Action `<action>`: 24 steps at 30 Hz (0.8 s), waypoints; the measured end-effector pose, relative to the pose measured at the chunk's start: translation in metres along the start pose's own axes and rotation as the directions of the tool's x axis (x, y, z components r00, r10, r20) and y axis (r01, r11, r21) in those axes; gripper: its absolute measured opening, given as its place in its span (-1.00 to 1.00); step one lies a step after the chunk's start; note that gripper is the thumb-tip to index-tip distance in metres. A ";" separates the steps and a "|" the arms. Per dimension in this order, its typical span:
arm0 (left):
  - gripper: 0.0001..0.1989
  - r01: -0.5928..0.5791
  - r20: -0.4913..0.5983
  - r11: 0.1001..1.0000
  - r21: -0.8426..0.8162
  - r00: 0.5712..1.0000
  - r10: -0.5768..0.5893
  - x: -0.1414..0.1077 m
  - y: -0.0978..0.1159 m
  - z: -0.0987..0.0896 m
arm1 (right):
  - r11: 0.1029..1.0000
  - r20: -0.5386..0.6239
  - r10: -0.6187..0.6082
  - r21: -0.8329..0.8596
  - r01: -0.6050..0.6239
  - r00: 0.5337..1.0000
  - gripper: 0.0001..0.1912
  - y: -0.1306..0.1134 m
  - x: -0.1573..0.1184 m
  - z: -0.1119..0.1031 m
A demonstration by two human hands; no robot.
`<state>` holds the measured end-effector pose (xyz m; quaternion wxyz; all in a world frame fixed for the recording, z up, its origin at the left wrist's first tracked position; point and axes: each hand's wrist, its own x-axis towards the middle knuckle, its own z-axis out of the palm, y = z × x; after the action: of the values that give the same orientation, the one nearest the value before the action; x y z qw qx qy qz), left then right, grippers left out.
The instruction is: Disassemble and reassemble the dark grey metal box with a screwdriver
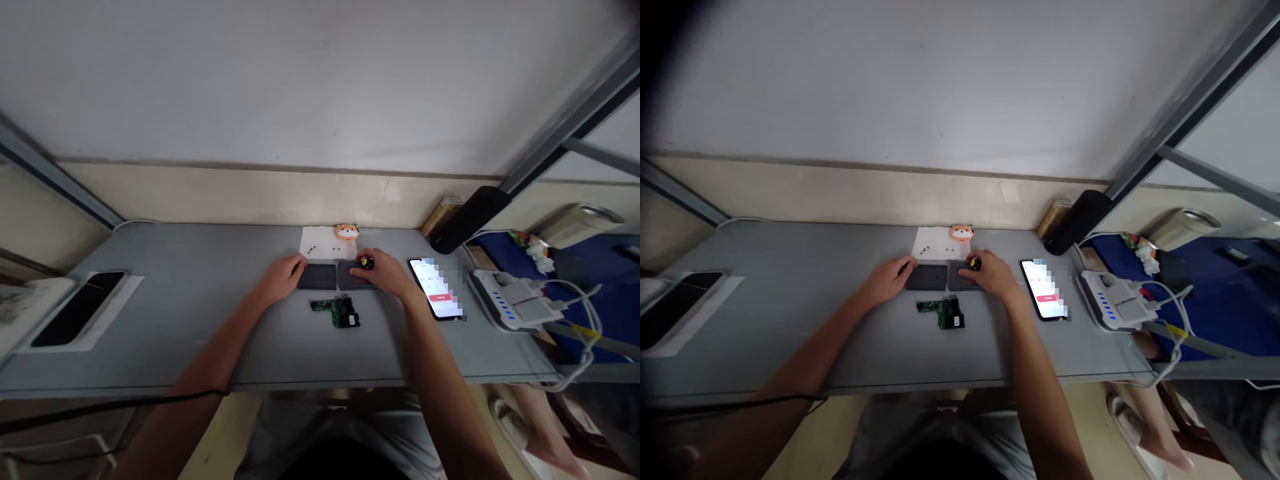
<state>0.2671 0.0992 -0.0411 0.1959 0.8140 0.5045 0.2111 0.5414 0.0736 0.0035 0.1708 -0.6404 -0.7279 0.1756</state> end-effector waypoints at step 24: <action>-0.67 0.079 -0.034 0.997 -0.005 0.996 -0.079 0.001 0.005 0.006 | 0.980 -0.180 -0.120 -0.176 0.088 0.976 -0.80 -0.005 -0.016 -0.001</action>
<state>0.2744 0.0968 -0.0429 0.1970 0.7894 0.5392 0.2177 0.5398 0.0570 0.0061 0.1941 -0.6273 -0.7530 0.0428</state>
